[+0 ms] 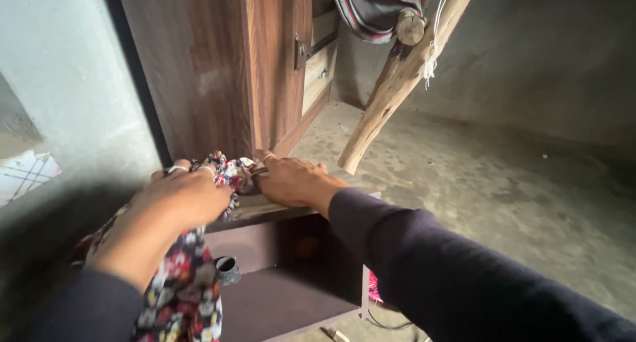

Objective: The person wipes the exterior of a wooden cabinet with a floral cloth, then opens a drawer and removes several small items including a pink fluffy object and a cable. The person continues to wipe the drawer front and surrounding cabinet surfaces with the cloth.

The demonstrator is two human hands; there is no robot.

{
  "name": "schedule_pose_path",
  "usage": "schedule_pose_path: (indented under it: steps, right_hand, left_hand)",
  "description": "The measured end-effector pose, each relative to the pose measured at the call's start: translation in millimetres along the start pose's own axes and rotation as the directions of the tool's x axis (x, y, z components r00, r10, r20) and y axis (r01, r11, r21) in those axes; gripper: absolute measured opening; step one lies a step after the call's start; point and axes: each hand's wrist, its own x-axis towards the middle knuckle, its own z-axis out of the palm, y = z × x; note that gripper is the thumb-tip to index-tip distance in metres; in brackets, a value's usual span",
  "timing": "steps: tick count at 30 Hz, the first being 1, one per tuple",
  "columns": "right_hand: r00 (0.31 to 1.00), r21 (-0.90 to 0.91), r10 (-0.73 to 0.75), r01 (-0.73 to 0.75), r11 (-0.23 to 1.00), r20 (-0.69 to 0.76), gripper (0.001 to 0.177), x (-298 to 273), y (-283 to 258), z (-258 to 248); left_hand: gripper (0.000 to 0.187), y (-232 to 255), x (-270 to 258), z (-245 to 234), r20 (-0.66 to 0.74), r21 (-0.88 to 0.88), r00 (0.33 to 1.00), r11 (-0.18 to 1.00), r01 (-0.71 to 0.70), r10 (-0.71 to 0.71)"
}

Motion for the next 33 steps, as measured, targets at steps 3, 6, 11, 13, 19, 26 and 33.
schedule_pose_path:
  steps: [3, 6, 11, 13, 19, 26, 33]
  right_hand:
    - [0.993, 0.014, -0.117, 0.117, 0.993, -0.003, 0.069, -9.0, 0.4, 0.3]
    - [0.990, -0.020, -0.141, 0.142, 0.990, 0.024, 0.067, -18.8, 2.7, -1.3]
    - [0.987, 0.008, -0.157, 0.157, 0.987, -0.009, 0.062, -12.2, 10.5, 5.0]
    - [0.985, 0.025, -0.168, 0.169, 0.985, -0.032, 0.061, -7.3, 6.8, 2.1]
    - [0.998, 0.075, 0.056, -0.055, 0.996, -0.013, 0.063, -7.2, -13.0, 1.7]
    - [0.997, 0.060, 0.083, -0.083, 0.995, 0.000, 0.068, 8.7, -5.8, 2.4]
    - [0.999, 0.043, 0.019, -0.017, 0.999, -0.034, 0.074, 80.5, 25.0, 25.1]
  left_hand:
    - [0.063, 0.2, 27.6, 6.7, 0.051, -0.025, 0.996, 0.997, 0.069, -0.067]
    - [0.061, -2.9, 39.3, 16.6, 0.054, -0.021, 0.997, 0.999, 0.050, -0.049]
    - [0.057, -5.9, -11.2, 15.8, 0.029, 0.048, 0.995, 0.994, -0.097, 0.096]
    - [0.056, -4.2, -24.1, 4.3, 0.020, 0.040, 0.994, 0.993, -0.112, 0.112]
    - [0.061, -16.0, 32.2, 7.8, -0.008, 0.016, 0.997, 0.997, -0.082, 0.082]
    - [0.062, 17.4, 24.6, -1.8, 0.047, 0.017, 0.998, 0.999, -0.031, 0.030]
    - [0.053, 20.3, 27.7, -9.7, -0.039, -0.104, 0.999, 0.994, -0.032, 0.028]
